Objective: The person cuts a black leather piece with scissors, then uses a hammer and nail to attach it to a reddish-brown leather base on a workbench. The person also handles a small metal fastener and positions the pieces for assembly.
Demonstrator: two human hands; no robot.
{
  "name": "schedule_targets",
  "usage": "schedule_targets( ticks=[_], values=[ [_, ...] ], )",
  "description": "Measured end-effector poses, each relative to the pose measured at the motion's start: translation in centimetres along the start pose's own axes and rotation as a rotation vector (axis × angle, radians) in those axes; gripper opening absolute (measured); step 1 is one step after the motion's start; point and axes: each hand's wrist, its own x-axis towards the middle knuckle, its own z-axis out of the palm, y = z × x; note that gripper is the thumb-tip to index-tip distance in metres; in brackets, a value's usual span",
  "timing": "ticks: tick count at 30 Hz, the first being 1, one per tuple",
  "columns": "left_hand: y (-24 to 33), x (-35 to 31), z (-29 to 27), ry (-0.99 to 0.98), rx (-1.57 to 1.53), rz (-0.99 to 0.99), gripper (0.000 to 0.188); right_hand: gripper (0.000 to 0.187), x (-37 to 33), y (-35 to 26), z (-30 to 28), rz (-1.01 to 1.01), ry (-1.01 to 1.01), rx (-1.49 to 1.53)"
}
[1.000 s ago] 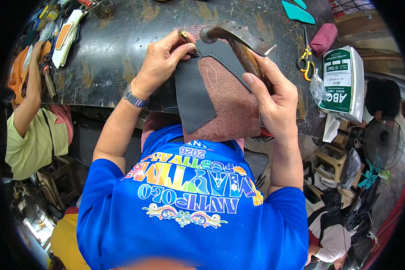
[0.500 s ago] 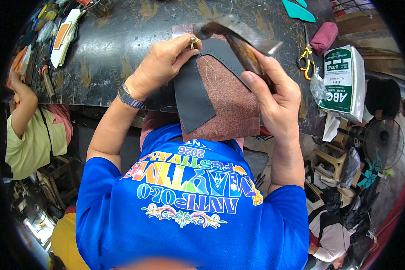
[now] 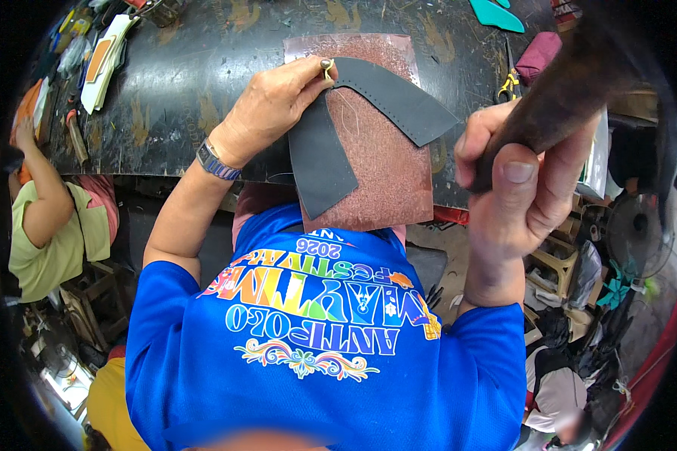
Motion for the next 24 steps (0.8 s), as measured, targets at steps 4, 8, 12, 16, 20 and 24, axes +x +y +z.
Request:
schedule_targets(
  ticks=[4,8,12,16,20,24],
  values=[
    [0.5,-0.2,0.3,0.0,0.059,-0.077,0.015,0.048,-0.2,1.5,-0.6,0.372,-0.296,-0.793],
    [-0.2,0.1,-0.1,0.024,-0.044,-0.093,0.017,0.046,-1.1,1.6,-1.5,0.311,-0.274,-0.78],
    [-0.5,-0.1,-0.1,0.041,-0.075,-0.093,0.015,0.044,-2.5,3.9,-1.0,0.399,-0.242,-0.838],
    [-0.9,-0.4,-0.2,0.091,-0.654,-0.455,0.009,0.046,-3.3,5.2,-1.3,0.526,-0.313,-0.942],
    [-1.0,-1.1,-0.4,0.069,-0.464,-0.367,0.013,0.046,-3.3,5.1,-1.6,0.606,-0.362,-0.854],
    [-0.9,-1.4,0.0,0.105,-0.451,-0.317,0.013,0.044,-3.3,5.4,-1.5,0.572,-0.268,-0.728]
  ],
)
